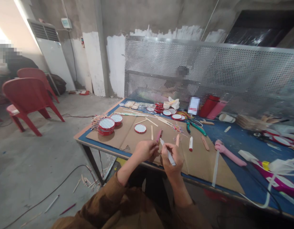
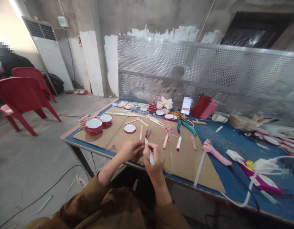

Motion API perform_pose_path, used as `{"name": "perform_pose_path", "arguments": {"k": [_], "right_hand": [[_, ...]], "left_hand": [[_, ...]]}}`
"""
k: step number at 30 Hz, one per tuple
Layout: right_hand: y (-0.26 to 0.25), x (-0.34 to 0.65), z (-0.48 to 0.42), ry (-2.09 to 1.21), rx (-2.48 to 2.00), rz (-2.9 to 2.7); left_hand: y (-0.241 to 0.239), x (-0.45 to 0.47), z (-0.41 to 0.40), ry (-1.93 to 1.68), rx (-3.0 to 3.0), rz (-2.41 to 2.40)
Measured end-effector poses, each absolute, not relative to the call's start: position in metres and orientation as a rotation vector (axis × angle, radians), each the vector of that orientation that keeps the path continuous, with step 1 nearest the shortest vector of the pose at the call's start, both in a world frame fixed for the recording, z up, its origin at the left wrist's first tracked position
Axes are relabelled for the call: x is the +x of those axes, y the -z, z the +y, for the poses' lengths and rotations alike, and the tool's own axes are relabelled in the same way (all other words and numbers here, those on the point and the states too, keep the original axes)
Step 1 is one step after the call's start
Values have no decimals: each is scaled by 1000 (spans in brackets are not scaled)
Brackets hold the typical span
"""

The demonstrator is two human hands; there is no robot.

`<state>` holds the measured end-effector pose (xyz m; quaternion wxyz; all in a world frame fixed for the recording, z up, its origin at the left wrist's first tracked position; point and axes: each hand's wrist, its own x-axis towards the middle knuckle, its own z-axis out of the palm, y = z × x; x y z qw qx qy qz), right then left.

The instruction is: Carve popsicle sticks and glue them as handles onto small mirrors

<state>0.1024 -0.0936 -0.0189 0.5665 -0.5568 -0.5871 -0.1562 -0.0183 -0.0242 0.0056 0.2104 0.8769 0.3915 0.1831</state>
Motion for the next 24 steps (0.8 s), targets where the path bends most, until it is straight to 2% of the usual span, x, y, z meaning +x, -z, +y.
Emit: {"name": "perform_pose_path", "arguments": {"k": [24], "right_hand": [[17, 101, -95, 430, -1290, -1335]], "left_hand": [[-6, -18, -24, -542, 2415, 1070]]}}
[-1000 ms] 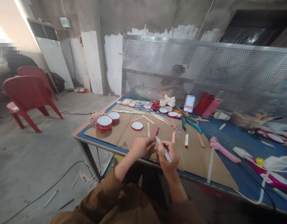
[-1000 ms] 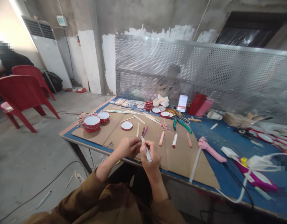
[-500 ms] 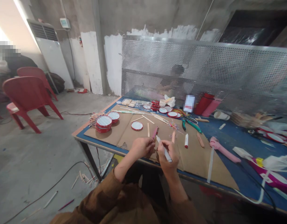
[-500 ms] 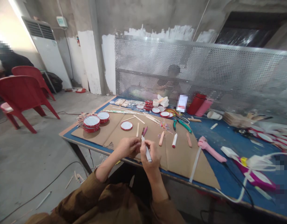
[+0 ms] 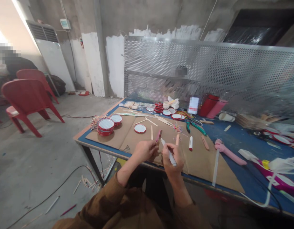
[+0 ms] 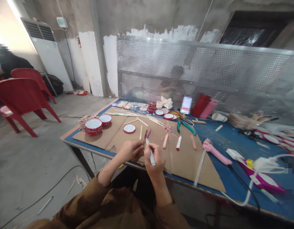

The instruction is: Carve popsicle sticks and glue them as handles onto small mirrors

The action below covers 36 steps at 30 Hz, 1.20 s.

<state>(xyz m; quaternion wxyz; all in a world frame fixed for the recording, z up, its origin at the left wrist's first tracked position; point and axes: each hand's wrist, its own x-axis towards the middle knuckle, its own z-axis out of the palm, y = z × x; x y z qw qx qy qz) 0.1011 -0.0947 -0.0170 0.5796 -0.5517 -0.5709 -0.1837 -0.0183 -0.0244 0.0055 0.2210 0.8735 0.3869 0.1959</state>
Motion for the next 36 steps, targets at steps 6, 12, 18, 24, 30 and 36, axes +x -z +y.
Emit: {"name": "perform_pose_path", "arguments": {"k": [6, 12, 18, 24, 30, 36], "right_hand": [[17, 101, -95, 440, -1315, -1355], [15, 100, -95, 453, -1300, -1397], [16, 100, -95, 466, -1311, -1376], [17, 101, -94, 465, -1303, -1395], [12, 100, -95, 465, -1279, -1446], [18, 101, -94, 454, -1336, -1372]], "left_hand": [[-3, -19, -24, -538, 2431, 1072], [-3, -19, -25, -539, 2437, 1089], [-4, -19, -25, -529, 2421, 1078], [-1, -19, -24, -526, 2453, 1070], [0, -19, -24, -552, 2462, 1061], [-2, -19, -25, -548, 2452, 1079]]}}
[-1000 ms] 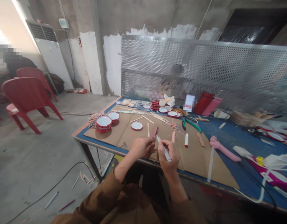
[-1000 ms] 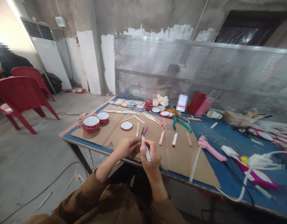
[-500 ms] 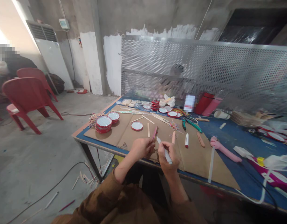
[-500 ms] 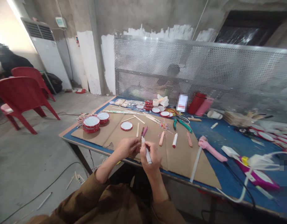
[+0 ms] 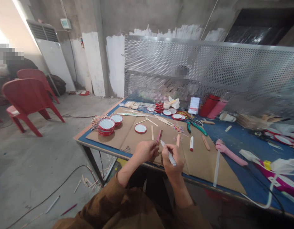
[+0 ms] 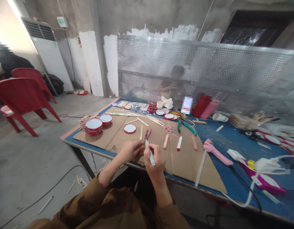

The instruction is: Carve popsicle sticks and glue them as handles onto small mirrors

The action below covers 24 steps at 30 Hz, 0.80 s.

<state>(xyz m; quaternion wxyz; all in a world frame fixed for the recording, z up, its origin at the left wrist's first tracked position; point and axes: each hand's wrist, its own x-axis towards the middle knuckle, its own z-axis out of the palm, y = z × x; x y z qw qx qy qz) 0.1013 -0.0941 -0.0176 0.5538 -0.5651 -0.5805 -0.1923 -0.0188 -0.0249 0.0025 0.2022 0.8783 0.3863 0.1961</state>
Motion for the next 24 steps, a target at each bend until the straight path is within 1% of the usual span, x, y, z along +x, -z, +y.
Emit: {"name": "perform_pose_path", "arguments": {"k": [4, 14, 24], "right_hand": [[23, 103, -93, 430, -1331, -1270], [19, 102, -94, 446, -1296, -1379], [16, 101, -94, 476, -1289, -1363]], "left_hand": [[-4, -19, -26, -534, 2428, 1064], [1, -18, -23, -563, 2456, 1081], [0, -19, -24, -583, 2457, 1064]]}}
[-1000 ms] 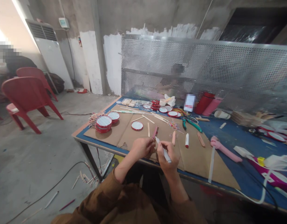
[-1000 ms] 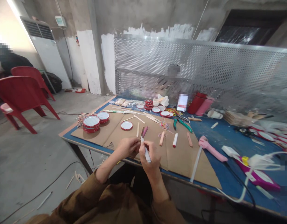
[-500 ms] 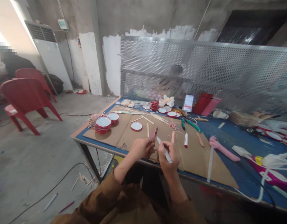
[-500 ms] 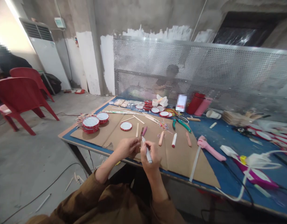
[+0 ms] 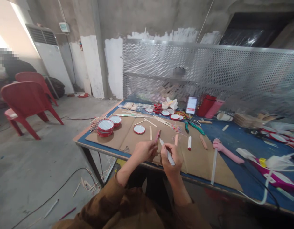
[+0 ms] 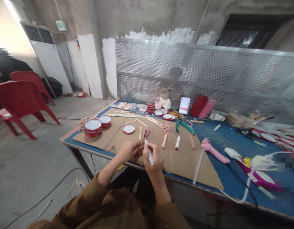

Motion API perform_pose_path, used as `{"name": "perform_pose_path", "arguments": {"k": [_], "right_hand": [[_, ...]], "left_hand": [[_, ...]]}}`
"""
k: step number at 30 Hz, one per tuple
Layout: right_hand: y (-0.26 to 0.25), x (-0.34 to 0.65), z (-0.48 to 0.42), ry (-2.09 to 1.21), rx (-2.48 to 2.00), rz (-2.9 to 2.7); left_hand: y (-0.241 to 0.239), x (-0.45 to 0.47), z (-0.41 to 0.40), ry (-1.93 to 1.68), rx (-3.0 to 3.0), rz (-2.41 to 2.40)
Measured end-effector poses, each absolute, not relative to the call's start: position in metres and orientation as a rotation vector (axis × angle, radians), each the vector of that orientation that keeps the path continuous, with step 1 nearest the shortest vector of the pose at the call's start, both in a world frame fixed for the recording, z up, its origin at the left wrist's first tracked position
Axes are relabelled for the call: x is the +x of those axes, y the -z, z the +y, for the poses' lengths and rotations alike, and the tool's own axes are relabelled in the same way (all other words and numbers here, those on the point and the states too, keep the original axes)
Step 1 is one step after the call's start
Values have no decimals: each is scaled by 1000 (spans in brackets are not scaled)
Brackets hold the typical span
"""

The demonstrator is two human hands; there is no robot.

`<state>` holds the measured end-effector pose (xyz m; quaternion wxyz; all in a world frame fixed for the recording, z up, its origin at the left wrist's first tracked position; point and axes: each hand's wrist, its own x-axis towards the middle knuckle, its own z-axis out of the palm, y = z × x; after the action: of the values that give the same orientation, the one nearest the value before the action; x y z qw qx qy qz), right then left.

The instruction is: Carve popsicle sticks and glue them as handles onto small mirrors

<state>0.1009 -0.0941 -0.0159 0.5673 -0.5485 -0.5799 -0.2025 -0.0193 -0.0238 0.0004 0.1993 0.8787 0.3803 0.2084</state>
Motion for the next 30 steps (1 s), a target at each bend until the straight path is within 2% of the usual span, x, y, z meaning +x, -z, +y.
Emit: {"name": "perform_pose_path", "arguments": {"k": [12, 30], "right_hand": [[19, 101, -94, 394, -1292, -1373], [16, 101, -94, 453, -1297, -1340]], "left_hand": [[-5, -19, -26, -543, 2437, 1073], [1, -18, -24, -587, 2438, 1070]]}}
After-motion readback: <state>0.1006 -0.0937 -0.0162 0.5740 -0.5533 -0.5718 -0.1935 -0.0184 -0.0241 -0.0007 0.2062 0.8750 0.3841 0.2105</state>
